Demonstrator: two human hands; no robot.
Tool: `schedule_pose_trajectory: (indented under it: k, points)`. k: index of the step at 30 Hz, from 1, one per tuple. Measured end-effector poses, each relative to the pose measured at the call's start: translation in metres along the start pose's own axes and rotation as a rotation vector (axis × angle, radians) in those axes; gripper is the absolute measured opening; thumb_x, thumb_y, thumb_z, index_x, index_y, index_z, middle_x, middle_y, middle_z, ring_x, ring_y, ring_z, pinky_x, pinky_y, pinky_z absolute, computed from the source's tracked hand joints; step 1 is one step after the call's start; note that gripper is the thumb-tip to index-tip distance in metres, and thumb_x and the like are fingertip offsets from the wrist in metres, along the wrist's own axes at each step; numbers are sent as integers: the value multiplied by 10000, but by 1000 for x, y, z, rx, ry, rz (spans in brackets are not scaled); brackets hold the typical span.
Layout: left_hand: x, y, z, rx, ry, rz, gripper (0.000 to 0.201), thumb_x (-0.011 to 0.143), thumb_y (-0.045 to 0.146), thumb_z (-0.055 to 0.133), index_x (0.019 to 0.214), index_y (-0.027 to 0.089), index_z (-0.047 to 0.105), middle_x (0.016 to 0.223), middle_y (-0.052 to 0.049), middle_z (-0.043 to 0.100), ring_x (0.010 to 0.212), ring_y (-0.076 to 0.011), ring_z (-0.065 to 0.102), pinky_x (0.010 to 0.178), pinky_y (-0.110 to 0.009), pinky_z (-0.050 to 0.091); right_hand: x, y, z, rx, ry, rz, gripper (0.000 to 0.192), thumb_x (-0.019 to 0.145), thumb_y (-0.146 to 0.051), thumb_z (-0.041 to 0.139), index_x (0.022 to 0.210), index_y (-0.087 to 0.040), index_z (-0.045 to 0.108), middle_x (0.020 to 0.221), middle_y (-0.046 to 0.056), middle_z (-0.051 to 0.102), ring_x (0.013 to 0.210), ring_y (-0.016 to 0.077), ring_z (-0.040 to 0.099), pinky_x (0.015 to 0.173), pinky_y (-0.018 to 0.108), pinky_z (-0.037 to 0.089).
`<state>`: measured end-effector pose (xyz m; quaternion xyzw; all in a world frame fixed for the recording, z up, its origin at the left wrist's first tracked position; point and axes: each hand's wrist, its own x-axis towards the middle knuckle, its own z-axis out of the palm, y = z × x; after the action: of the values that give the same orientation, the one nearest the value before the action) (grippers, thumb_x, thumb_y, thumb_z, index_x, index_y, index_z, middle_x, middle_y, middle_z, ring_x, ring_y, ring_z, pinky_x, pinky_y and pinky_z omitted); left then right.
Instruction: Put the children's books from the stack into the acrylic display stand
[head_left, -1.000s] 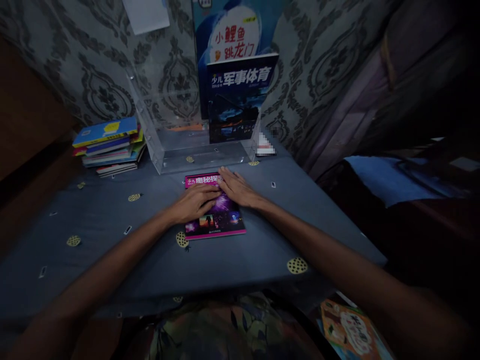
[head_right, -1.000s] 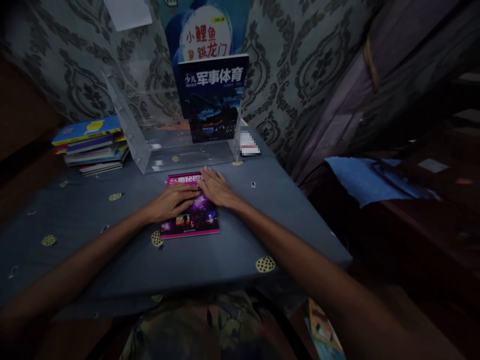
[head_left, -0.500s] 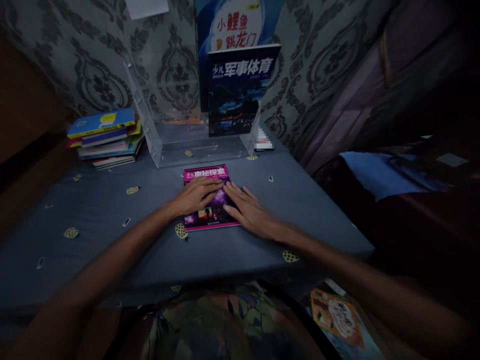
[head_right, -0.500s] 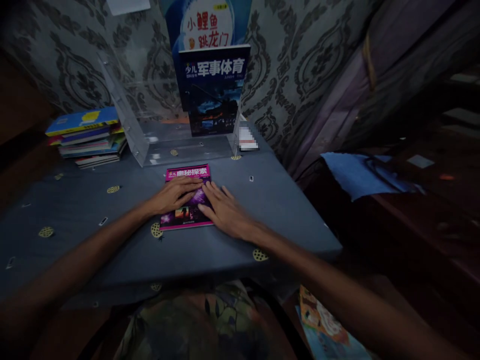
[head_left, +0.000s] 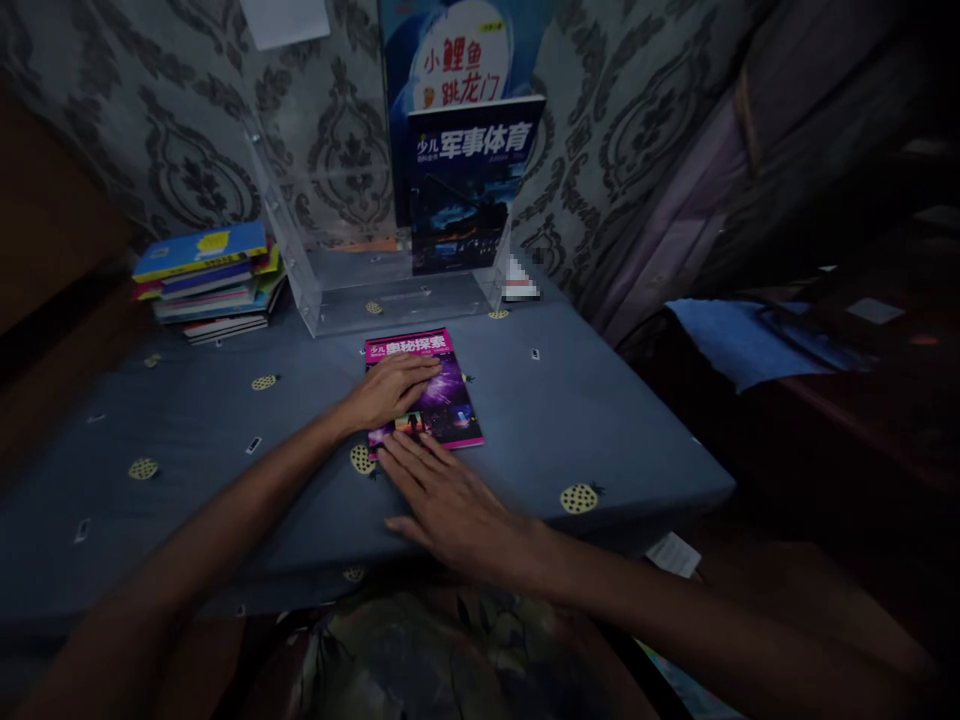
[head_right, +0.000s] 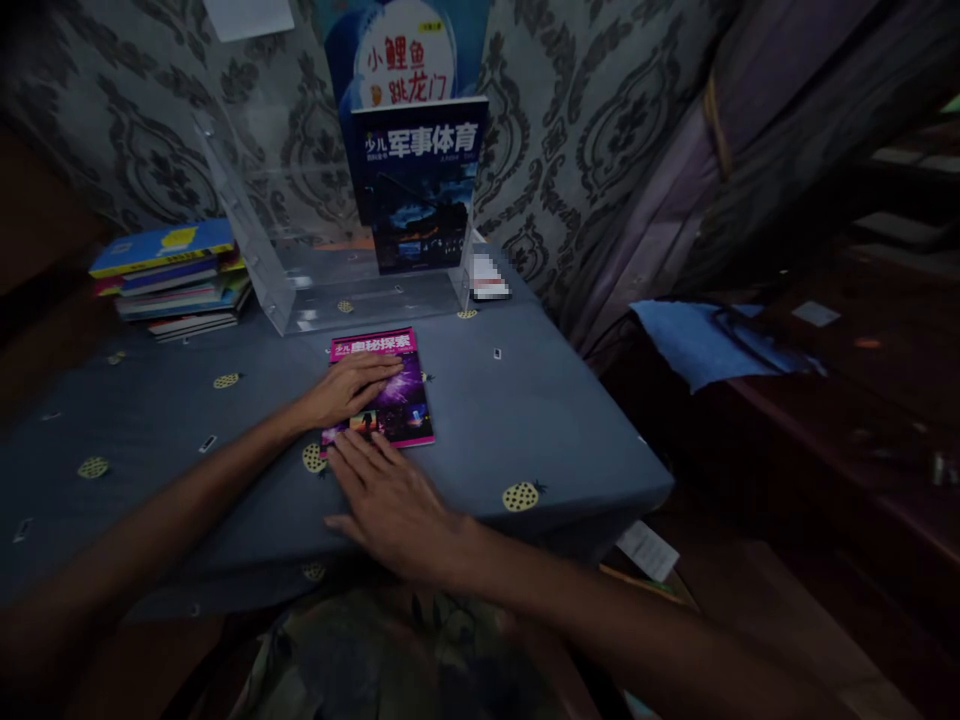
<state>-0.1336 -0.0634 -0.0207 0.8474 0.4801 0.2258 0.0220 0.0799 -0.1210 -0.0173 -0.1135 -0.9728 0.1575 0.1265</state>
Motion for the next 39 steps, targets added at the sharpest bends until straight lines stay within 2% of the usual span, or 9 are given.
schedule_pose_trajectory:
  k: [6,10,15,20,26,29,33,36,39]
  points:
    - [-1,1,3,-10,28,0,353,996,237,458,1298,187,633,1344,-94,660,1267,-211,599,1093,-472,456,-39,26,-24,-59,1,94,581,1024,-395,430,1509,-76,398,1571,182,385,1486,275,321,1219,512,316]
    - [-6,2,4,9,103,-47,350,987,211,453,1271,170,652,1305,-107,680,1239,-224,616,1067,-469,477,-41,35,-36,-57,9,114,505,1038,-354,389,1479,-119,460,1520,160,472,1439,257,418,1212,526,325]
    - [-16,-8,-3,86,159,-178,352,983,222,462,1265,130,650,1293,-136,678,1217,-253,618,1067,-484,466,-19,60,-36,-54,57,161,505,1027,-357,389,1462,-119,486,1487,180,513,1426,279,438,1187,551,352]
    - [-22,-19,-8,150,151,-334,362,988,270,470,1281,136,635,1337,-136,633,1258,-262,567,1093,-481,432,27,101,-34,-26,52,201,541,1023,-378,370,1494,-120,432,1540,194,440,1465,290,370,1184,557,335]
    - [-19,-6,-15,325,92,-689,440,987,349,467,1360,135,558,1398,-191,557,1277,-337,519,1054,-507,427,72,133,-33,-46,31,357,569,1009,-332,377,1498,-41,397,1583,217,357,1508,289,272,1219,504,267]
    - [-17,-1,-18,291,74,-724,440,983,339,466,1362,132,546,1340,-181,608,1230,-344,547,1024,-504,436,74,136,-26,-68,80,362,560,1015,-340,352,1503,-69,399,1593,200,347,1505,285,284,1218,508,266]
    - [-17,-10,-17,-18,227,-711,416,908,268,542,1307,162,593,1260,-139,669,1186,-318,583,1048,-487,423,70,138,-16,-86,130,365,556,1013,-330,336,1499,-69,411,1587,200,361,1500,290,296,1214,510,282]
    - [-17,-23,-17,-516,484,-796,424,812,253,644,1228,174,624,1190,-114,703,1130,-281,634,1003,-426,476,69,142,-13,-70,155,354,555,1004,-332,359,1491,-74,427,1578,203,377,1491,301,315,1202,525,310]
    - [-15,-26,-17,-1013,677,-974,490,721,229,750,1189,168,618,1090,-101,728,951,-233,705,792,-327,554,68,145,-12,-44,180,336,562,998,-337,374,1492,-73,426,1569,208,387,1483,306,331,1194,538,325]
